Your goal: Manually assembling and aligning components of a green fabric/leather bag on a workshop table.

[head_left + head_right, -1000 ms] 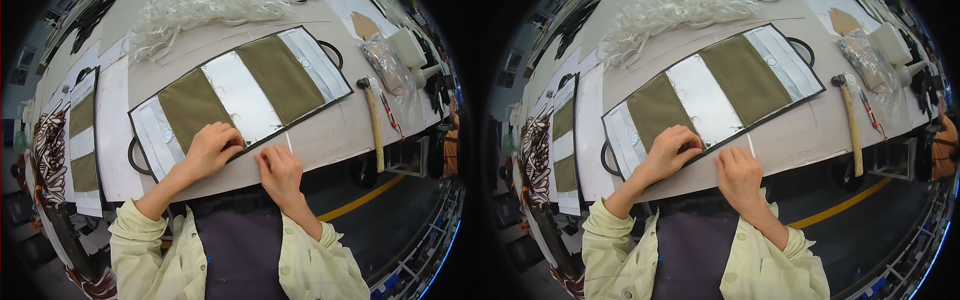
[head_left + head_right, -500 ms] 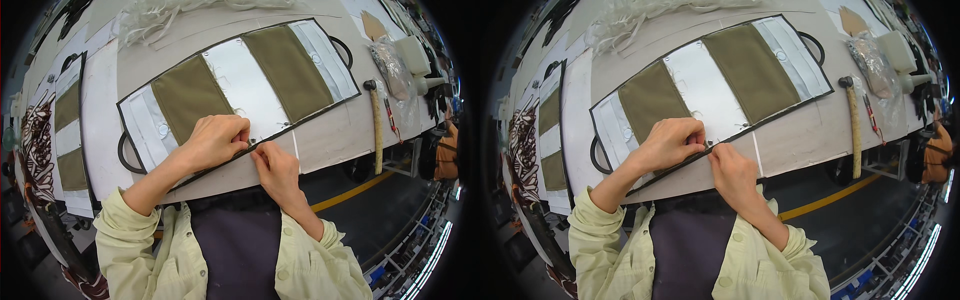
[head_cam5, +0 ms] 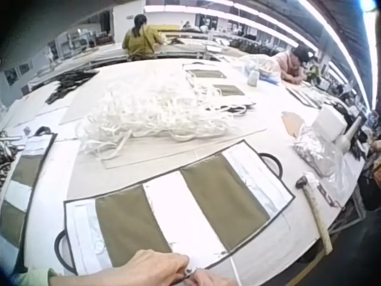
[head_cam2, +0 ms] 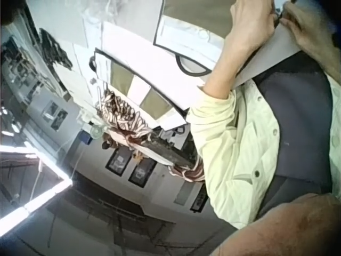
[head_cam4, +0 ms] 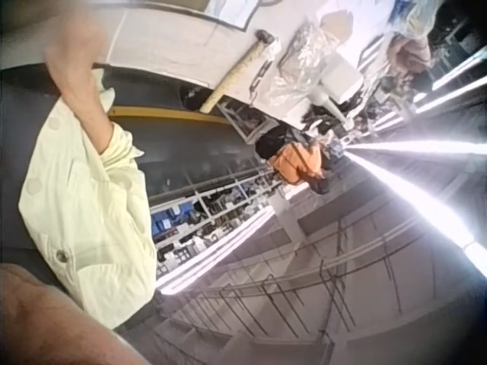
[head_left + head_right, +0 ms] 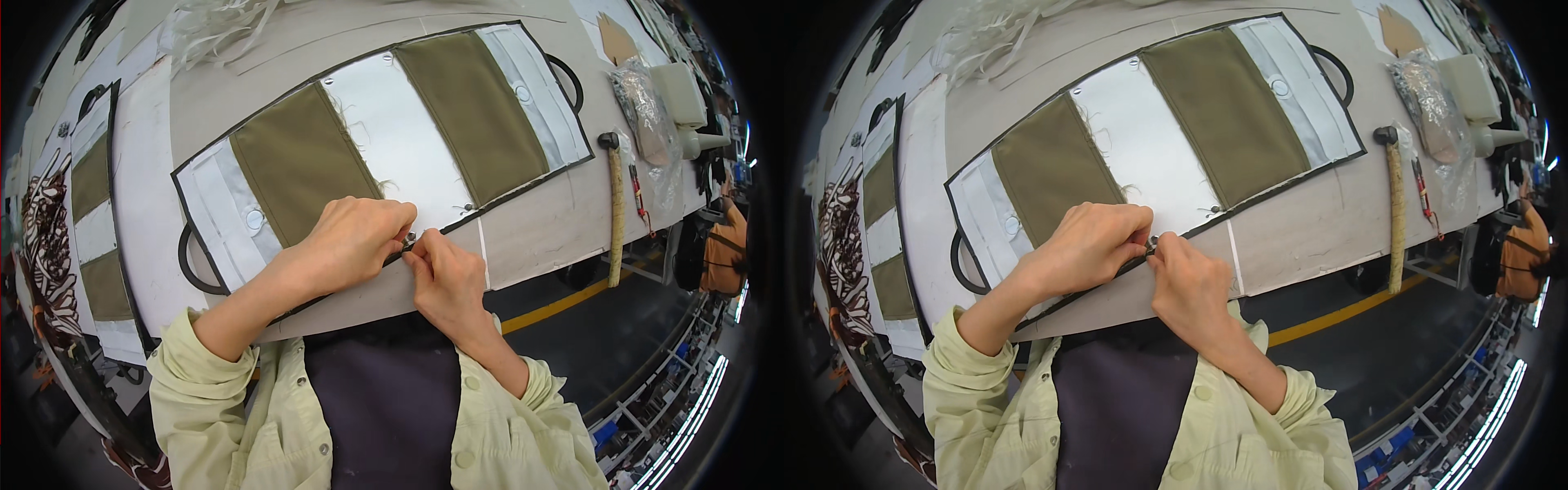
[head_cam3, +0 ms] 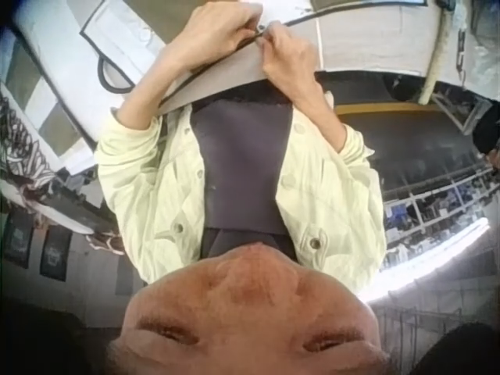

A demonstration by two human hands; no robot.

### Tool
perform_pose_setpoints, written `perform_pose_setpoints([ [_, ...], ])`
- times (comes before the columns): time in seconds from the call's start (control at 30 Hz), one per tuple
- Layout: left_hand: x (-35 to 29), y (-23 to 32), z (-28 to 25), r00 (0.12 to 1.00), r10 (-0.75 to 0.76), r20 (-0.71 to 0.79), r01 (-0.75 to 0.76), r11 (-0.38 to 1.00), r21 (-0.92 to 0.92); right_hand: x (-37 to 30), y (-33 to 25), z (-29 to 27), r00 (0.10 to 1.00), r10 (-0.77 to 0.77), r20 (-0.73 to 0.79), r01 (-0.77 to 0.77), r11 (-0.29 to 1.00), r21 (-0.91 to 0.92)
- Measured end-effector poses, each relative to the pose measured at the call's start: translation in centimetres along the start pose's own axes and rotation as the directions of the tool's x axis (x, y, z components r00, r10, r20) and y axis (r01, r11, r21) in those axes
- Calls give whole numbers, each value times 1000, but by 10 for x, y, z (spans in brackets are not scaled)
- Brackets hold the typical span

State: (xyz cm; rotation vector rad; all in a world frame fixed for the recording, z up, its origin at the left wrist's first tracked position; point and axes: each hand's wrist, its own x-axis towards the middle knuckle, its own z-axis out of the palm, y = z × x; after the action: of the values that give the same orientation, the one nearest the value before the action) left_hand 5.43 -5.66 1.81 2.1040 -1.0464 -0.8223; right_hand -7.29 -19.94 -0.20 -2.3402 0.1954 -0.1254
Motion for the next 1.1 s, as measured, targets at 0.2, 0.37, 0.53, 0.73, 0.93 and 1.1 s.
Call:
perform_pose_setpoints([
  [0.2,-4,-3,6,998,54,-11,-54,999,-5,9,-4,-2,994,-14,110,16,1000,-19],
  [0.37,-3,-9,8,996,67,-53,-68,997,-26,17,2,-8,974,-32,224,48,997,-68],
  [0.53,-17,-11,11,982,63,-177,-86,989,-122,8,9,-23,972,7,235,-55,979,198],
  [0.73,-69,-9,-3,838,4,-545,-31,999,-41,20,77,-82,948,76,-309,-40,992,124],
  [0.93,-156,-57,-14,246,-113,-963,537,843,38,107,205,-177,859,-156,-488,-52,921,-385],
  [1.1,-197,-101,7,227,-459,-859,323,867,-379,186,255,-194,907,230,-353,-267,962,-60],
])
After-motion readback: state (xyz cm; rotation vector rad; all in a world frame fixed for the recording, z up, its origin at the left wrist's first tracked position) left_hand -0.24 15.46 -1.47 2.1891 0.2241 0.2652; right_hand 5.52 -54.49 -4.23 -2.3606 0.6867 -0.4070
